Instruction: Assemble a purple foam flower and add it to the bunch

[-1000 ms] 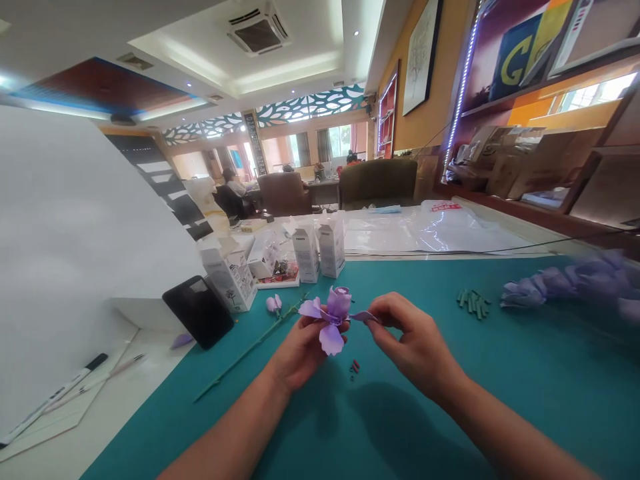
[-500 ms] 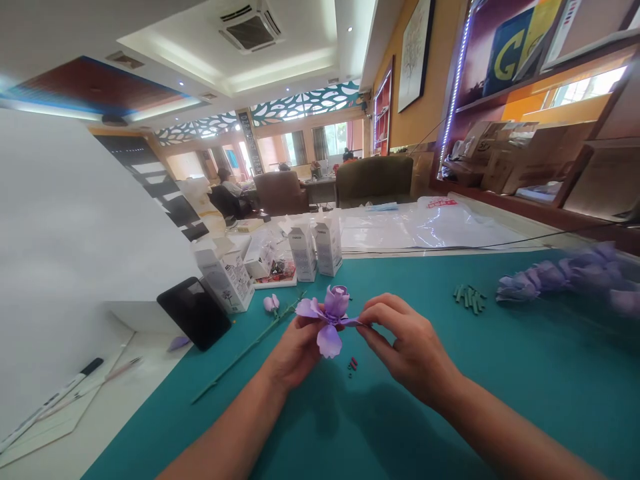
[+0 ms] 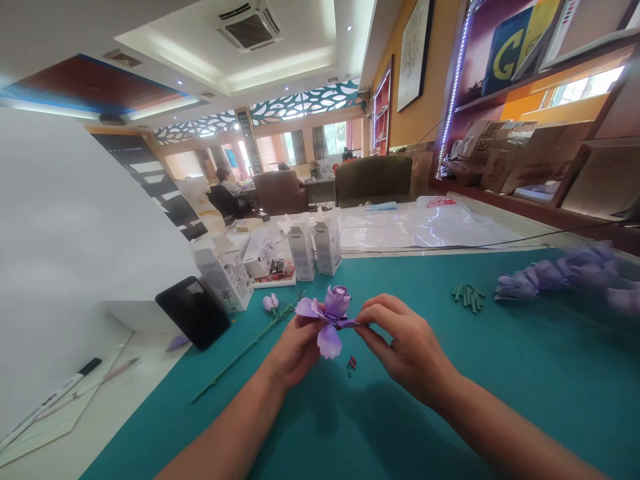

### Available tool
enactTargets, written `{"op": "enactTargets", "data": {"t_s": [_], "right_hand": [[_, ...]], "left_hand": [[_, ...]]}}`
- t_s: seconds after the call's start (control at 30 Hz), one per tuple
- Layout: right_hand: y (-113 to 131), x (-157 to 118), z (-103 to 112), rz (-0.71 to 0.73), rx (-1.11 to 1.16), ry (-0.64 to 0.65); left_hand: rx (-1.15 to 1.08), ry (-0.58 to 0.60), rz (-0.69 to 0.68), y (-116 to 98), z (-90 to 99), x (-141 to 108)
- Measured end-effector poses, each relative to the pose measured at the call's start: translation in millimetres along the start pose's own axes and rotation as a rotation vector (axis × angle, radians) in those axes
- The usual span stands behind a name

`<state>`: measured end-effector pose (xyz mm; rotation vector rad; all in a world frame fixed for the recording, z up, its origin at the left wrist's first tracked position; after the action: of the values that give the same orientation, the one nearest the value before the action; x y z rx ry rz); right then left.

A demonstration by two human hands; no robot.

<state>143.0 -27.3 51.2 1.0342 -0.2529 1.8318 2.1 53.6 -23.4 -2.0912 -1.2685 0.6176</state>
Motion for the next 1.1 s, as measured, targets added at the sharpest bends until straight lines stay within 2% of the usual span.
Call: {"op": "enactTargets", "data": {"t_s": [0.5, 1.1], "right_hand": [[0.6, -0.3, -1.3, 0.021, -0.044, 0.011], [0.9, -2.6, -3.1, 0.031, -0.093, 0.007]], "left_hand": [[0.062, 0.042, -0.016, -0.8, -5.2, -1.1], [0.071, -0.026, -0.025, 3.5, 1.5, -0.7]]}}
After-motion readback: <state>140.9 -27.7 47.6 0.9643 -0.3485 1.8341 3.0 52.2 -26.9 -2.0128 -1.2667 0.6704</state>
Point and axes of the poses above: each hand's wrist, its own x-axis towards the middle knuckle, its own z-axis out of the back of the hand, y = z × x, the point moved 6 cm from there along x, towards the middle knuckle, and after that the axes turned 12 degrees about -x, right-handed, at the moved point
